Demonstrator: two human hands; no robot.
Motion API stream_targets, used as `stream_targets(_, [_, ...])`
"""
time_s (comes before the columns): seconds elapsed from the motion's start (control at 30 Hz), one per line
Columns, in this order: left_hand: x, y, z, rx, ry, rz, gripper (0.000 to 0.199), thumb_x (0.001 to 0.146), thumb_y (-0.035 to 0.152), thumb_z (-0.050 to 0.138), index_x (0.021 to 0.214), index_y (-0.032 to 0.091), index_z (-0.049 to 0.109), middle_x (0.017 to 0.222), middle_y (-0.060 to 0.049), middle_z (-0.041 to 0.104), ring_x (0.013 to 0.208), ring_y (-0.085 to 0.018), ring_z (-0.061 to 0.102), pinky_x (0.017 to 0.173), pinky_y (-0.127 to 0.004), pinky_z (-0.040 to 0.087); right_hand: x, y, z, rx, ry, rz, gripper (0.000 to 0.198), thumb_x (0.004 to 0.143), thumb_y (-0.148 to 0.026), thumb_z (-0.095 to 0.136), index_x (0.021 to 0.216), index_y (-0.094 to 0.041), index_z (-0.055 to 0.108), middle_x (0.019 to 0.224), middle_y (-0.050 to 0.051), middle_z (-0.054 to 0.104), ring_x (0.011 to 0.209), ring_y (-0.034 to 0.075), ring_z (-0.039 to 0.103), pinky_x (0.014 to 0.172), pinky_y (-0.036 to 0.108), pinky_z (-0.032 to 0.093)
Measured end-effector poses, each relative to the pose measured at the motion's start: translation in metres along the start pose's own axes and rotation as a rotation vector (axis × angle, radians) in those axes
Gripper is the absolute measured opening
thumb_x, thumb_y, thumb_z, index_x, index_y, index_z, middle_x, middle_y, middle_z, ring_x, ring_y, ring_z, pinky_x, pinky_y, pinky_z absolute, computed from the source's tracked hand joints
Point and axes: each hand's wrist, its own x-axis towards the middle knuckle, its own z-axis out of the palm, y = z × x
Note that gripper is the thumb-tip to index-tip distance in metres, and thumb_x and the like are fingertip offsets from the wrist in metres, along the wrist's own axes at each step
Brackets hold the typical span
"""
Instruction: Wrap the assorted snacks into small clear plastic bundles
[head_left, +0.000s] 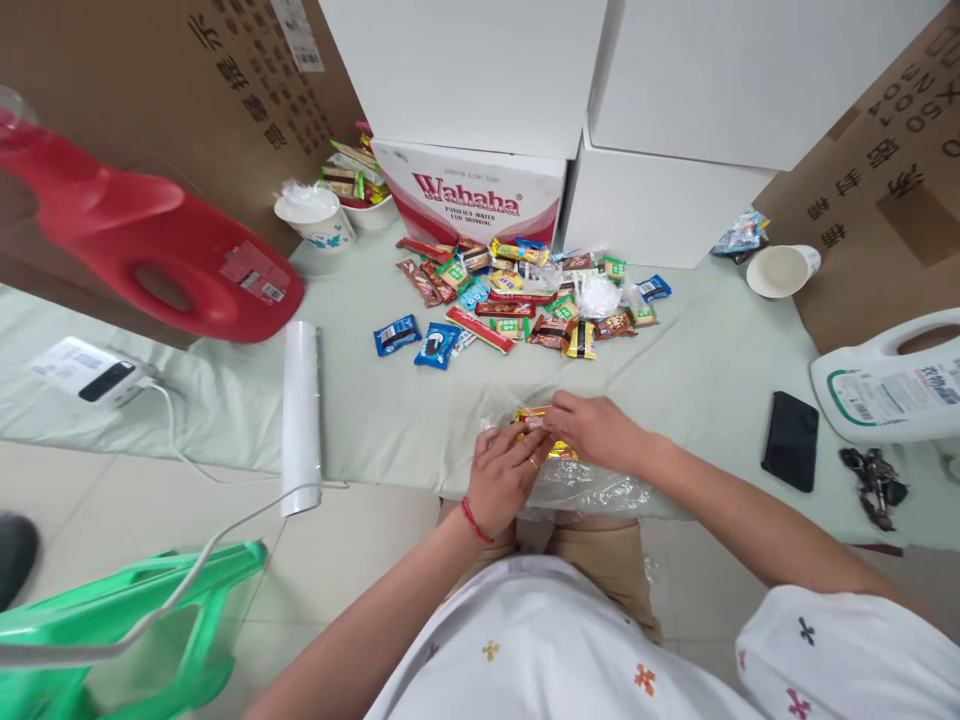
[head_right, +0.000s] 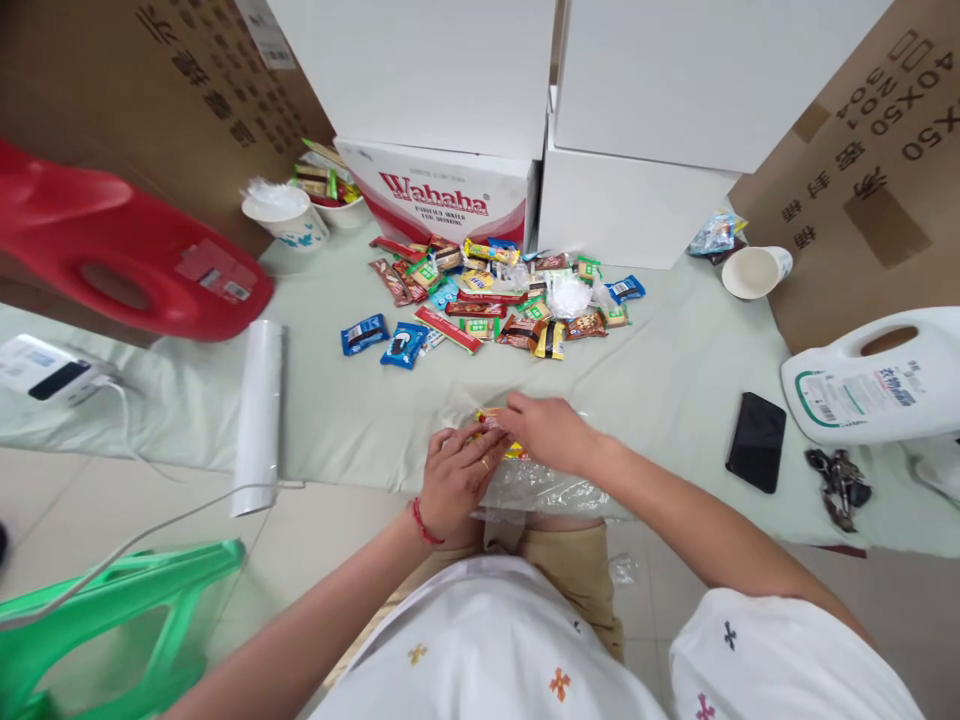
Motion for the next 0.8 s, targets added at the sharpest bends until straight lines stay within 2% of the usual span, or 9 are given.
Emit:
stream_targets(0.1, [-0.009, 0.001, 0.01, 0.005, 0.038, -0.019, 0.044, 0.098, 0.02, 0.055, 0.138, 0.038, 0.062, 0.126, -0.001, 0.074, 0.118, -0.024, 0.063, 0.096, -0.043, 0.042, -0.022, -0.014, 0.034, 0.062, 0.148, 0.002, 0.03, 0.101, -0.019, 0.045, 0.126, -0.02, 0.061, 0.102, 0.008, 0.064, 0.075, 0.017, 0.059, 0.06, 0.027, 0.04])
stream_targets(0.23, [-0.016, -0.003, 0.009, -0.134, 0.094, 0.017, 0.044, 0.099, 0.015, 0.049, 0.139, 0.029, 0.06, 0.124, -0.006, 0.074, 0.118, -0.022, 0.064, 0.096, -0.04, 0.051, -0.033, -0.017, 0.067, 0.034, 0.338, -0.082, 0.032, 0.102, -0.024, 0.048, 0.131, -0.015, 0.058, 0.105, 0.014, 0.065, 0.095, 0.024, 0.061, 0.077, 0.034, 0.051])
stream_targets(0.37, [-0.018, -0.009, -0.013, -0.148, 0.236, -0.081, 0.048, 0.097, 0.014, 0.052, 0.143, 0.027, 0.053, 0.132, -0.011, 0.068, 0.124, -0.023, 0.06, 0.102, -0.044, 0.051, -0.036, -0.016, 0.082, -0.041, 0.361, -0.116, 0.039, 0.098, -0.009, 0.045, 0.135, -0.015, 0.057, 0.096, 0.012, 0.066, 0.092, 0.024, 0.061, 0.079, 0.036, 0.052])
stream_targets(0.47, [-0.006, -0.021, -0.028, -0.012, 0.308, -0.129, 0.061, 0.091, 0.025, 0.066, 0.148, 0.028, 0.045, 0.15, -0.016, 0.052, 0.141, -0.032, 0.045, 0.113, -0.055, 0.039, -0.037, -0.016, 0.081, -0.036, 0.353, -0.113, 0.04, 0.098, -0.008, 0.045, 0.135, -0.016, 0.058, 0.096, 0.012, 0.067, 0.093, 0.024, 0.061, 0.079, 0.036, 0.052])
stream_targets(0.53, [0.01, -0.034, -0.033, -0.017, 0.21, -0.093, 0.071, 0.09, 0.033, 0.067, 0.154, 0.026, 0.037, 0.158, -0.018, 0.041, 0.148, -0.035, 0.035, 0.118, -0.061, 0.028, -0.036, -0.017, 0.079, -0.038, 0.343, -0.112, 0.039, 0.098, -0.008, 0.045, 0.134, -0.015, 0.058, 0.098, 0.013, 0.067, 0.096, 0.024, 0.061, 0.081, 0.035, 0.052])
stream_targets(0.57, [0.019, -0.041, -0.035, -0.046, 0.131, -0.077, 0.074, 0.09, 0.036, 0.066, 0.156, 0.024, 0.034, 0.156, -0.018, 0.043, 0.146, -0.035, 0.037, 0.119, -0.061, 0.025, -0.036, -0.016, 0.077, -0.038, 0.335, -0.11, 0.039, 0.098, -0.008, 0.044, 0.134, -0.015, 0.059, 0.099, 0.013, 0.067, 0.096, 0.024, 0.061, 0.082, 0.035, 0.052])
stream_targets(0.63, [0.035, -0.055, -0.037, -0.12, -0.042, -0.061, 0.07, 0.091, 0.036, 0.062, 0.155, 0.023, 0.037, 0.137, -0.014, 0.062, 0.133, -0.03, 0.052, 0.118, -0.057, 0.027, -0.036, -0.016, 0.076, -0.028, 0.311, -0.108, 0.041, 0.098, -0.007, 0.043, 0.135, -0.017, 0.058, 0.101, 0.013, 0.068, 0.098, 0.024, 0.061, 0.081, 0.036, 0.053])
stream_targets(0.73, [0.045, -0.069, -0.041, -0.173, -0.213, -0.022, 0.036, 0.093, 0.026, 0.053, 0.126, 0.026, 0.067, 0.094, -0.006, 0.071, 0.099, -0.024, 0.063, 0.102, -0.047, 0.044, -0.035, -0.013, 0.079, -0.003, 0.306, -0.094, 0.041, 0.098, -0.008, 0.044, 0.135, -0.018, 0.059, 0.101, 0.013, 0.068, 0.096, 0.024, 0.061, 0.08, 0.035, 0.053])
stream_targets(0.8, [0.037, -0.074, -0.046, -0.155, -0.251, 0.057, 0.028, 0.095, 0.021, 0.047, 0.102, 0.025, 0.074, 0.086, -0.007, 0.068, 0.088, -0.023, 0.061, 0.087, -0.041, 0.048, -0.036, -0.011, 0.082, 0.008, 0.325, -0.086, 0.039, 0.099, -0.01, 0.043, 0.133, -0.019, 0.06, 0.099, 0.012, 0.068, 0.095, 0.023, 0.061, 0.08, 0.035, 0.053])
